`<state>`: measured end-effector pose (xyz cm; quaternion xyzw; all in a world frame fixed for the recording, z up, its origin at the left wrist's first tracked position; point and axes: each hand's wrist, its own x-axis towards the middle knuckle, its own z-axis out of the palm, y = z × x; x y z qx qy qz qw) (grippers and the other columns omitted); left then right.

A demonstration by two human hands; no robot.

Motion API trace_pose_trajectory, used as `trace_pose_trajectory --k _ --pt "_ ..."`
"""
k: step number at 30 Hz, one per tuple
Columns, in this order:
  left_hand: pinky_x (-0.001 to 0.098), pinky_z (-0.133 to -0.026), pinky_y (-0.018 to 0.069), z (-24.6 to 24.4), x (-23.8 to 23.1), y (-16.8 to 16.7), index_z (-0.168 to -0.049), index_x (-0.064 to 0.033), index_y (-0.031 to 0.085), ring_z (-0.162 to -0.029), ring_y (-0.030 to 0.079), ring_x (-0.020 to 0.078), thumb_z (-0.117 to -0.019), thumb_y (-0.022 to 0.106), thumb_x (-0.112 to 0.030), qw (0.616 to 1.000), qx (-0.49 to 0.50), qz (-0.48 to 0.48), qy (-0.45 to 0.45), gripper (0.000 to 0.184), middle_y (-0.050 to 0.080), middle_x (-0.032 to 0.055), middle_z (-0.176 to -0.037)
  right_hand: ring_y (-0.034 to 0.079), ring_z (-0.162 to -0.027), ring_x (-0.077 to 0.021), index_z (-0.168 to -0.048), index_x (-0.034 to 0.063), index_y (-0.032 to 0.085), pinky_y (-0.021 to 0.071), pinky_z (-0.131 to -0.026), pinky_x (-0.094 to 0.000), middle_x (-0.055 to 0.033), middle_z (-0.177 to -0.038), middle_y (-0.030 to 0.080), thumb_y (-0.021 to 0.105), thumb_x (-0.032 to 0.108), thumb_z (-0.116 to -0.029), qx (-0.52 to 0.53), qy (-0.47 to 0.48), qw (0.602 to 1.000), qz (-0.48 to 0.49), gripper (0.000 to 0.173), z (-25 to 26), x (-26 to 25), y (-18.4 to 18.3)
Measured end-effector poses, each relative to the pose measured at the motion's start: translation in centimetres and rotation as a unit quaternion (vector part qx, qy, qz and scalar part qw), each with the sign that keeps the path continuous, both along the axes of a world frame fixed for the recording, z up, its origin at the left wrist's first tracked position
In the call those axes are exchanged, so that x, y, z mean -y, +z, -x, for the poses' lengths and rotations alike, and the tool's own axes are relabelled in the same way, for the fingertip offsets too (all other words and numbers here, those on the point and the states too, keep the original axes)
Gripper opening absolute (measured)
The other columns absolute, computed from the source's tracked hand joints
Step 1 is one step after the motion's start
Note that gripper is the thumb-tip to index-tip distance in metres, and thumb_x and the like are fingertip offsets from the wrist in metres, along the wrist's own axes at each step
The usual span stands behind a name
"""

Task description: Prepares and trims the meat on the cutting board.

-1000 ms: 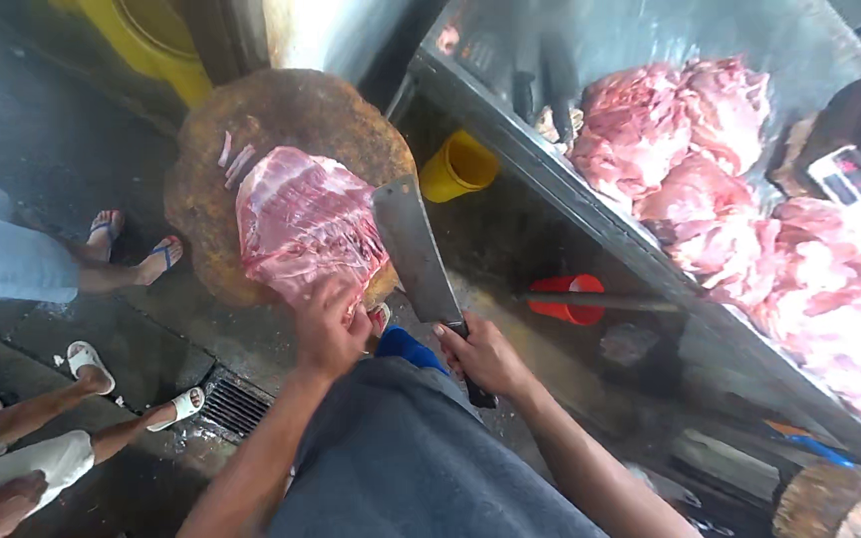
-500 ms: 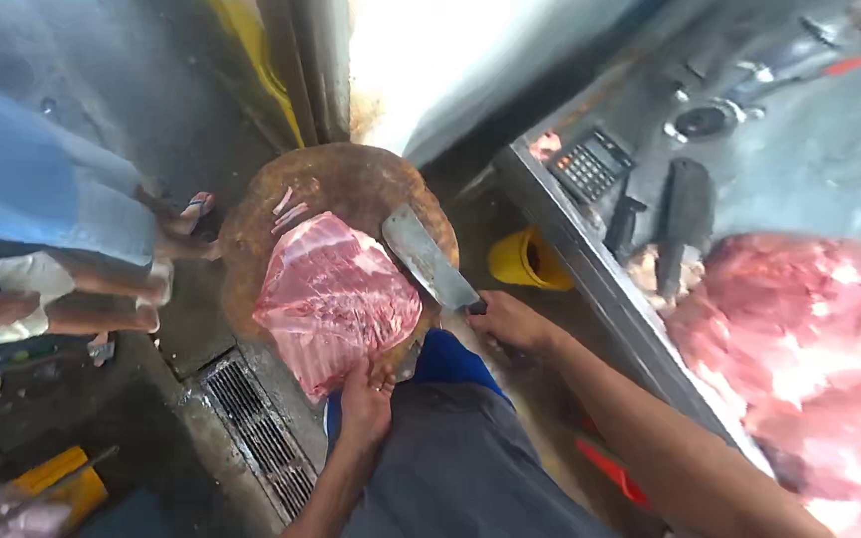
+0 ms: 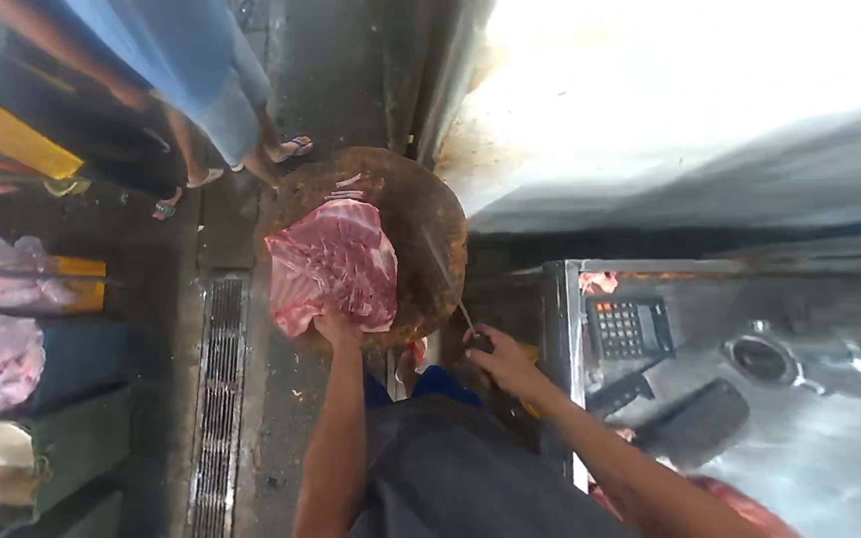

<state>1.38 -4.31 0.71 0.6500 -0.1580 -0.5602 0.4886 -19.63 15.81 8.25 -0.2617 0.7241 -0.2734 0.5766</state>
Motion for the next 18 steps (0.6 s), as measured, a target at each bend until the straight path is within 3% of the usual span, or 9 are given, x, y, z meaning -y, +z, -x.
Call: trace_pose_trajectory --k 3,6,7,9,12,15,17,18 --pt "0.0481 -0.078 0.0611 -0.3 0.7 -0.4 -0.128 0.0009 0.054 -0.088 0.070 0.0269 -0.1055 0.056 -0.021 0.994 -0.068 0.021 0.078 0.031 0.068 0.0178 -0.100 0.057 -0.054 -0.0129 -0.127 0.0073 0.062 0.0549 -0.053 -0.0318 -0.0010 -0.072 0.059 0.047 0.023 -0.1012 0.131 0.014 0.990 0.040 0.034 -1.0 2.4 1.8" --pt "0.0475 -0.075 0.0614 -1.6 1.3 0.2 -0.126 -0.0001 0.053 -0.084 0.070 0.0255 -0.1058 0.054 -0.019 0.992 -0.061 0.043 0.105 0.028 0.068 0.0159 -0.095 0.057 -0.052 -0.0125 -0.112 0.0082 0.062 0.0540 -0.051 -0.0314 -0.0015 -0.070 0.057 0.053 0.039 -0.1061 0.046 0.109 0.993 -0.011 0.032 -1.7 5.7 2.4" --pt "0.0469 -0.073 0.0614 -1.9 1.5 0.4 -0.125 -0.0008 0.053 -0.082 0.070 0.0248 -0.1062 0.053 -0.020 0.992 -0.058 0.045 0.106 0.027 0.068 0.0151 -0.093 0.058 -0.053 -0.0138 -0.111 0.0086 0.063 0.0547 -0.053 -0.0336 -0.0029 -0.072 0.059 0.054 0.041 -0.1058 0.012 0.155 0.987 -0.026 0.034 -1.2 6.7 2.7" --pt "0.0460 -0.071 0.0613 -2.7 2.1 0.8 -0.125 -0.0012 0.052 -0.079 0.070 0.0237 -0.1069 0.050 -0.020 0.991 -0.062 0.062 0.102 0.026 0.067 0.0140 -0.090 0.060 -0.059 -0.0155 -0.121 0.0110 0.065 0.0558 -0.058 -0.0369 -0.0041 -0.077 0.062 0.053 0.039 -0.1061 -0.023 0.214 0.976 0.001 0.034 0.3 8.3 4.2" --pt "0.0469 -0.073 0.0616 -3.6 2.7 1.0 -0.126 -0.0041 0.052 -0.083 0.071 0.0247 -0.1072 0.049 -0.019 0.988 -0.085 0.081 0.102 0.024 0.069 0.0137 -0.094 0.057 -0.053 -0.0099 -0.120 0.0070 0.064 0.0539 -0.049 -0.0288 0.0019 -0.070 0.060 0.051 0.031 -0.1054 0.071 0.111 0.970 0.207 0.031 1.5 9.4 8.7" --pt "0.0495 -0.077 0.0613 -3.6 2.6 0.6 -0.129 -0.0065 0.054 -0.089 0.071 0.0265 -0.1061 0.053 -0.022 0.987 -0.096 0.070 0.109 0.028 0.070 0.0143 -0.101 0.060 -0.053 -0.0096 -0.108 0.0154 0.069 0.0579 -0.053 -0.0302 0.0043 -0.068 0.062 0.056 0.047 -0.1040 0.217 -0.041 0.867 0.446 0.035 0.7 11.7 12.8" --pt "0.0499 -0.078 0.0610 -3.7 2.6 0.6 -0.128 -0.0063 0.054 -0.089 0.071 0.0265 -0.1059 0.053 -0.024 0.987 -0.095 0.067 0.108 0.028 0.070 0.0143 -0.101 0.059 -0.052 -0.0099 -0.097 0.0234 0.071 0.0577 -0.053 -0.0324 0.0066 -0.063 0.059 0.057 0.056 -0.1006 0.233 -0.103 0.824 0.507 0.036 -1.4 13.1 12.5" --pt "0.0496 -0.077 0.0610 -3.8 2.6 0.7 -0.127 -0.0057 0.055 -0.088 0.071 0.0265 -0.1058 0.053 -0.024 0.988 -0.091 0.063 0.107 0.028 0.070 0.0145 -0.100 0.059 -0.052 -0.0106 -0.091 0.0250 0.068 0.0580 -0.054 -0.0336 0.0070 -0.062 0.059 0.057 0.055 -0.1017 0.203 -0.132 0.824 0.513 0.034 -3.0 13.3 10.5"
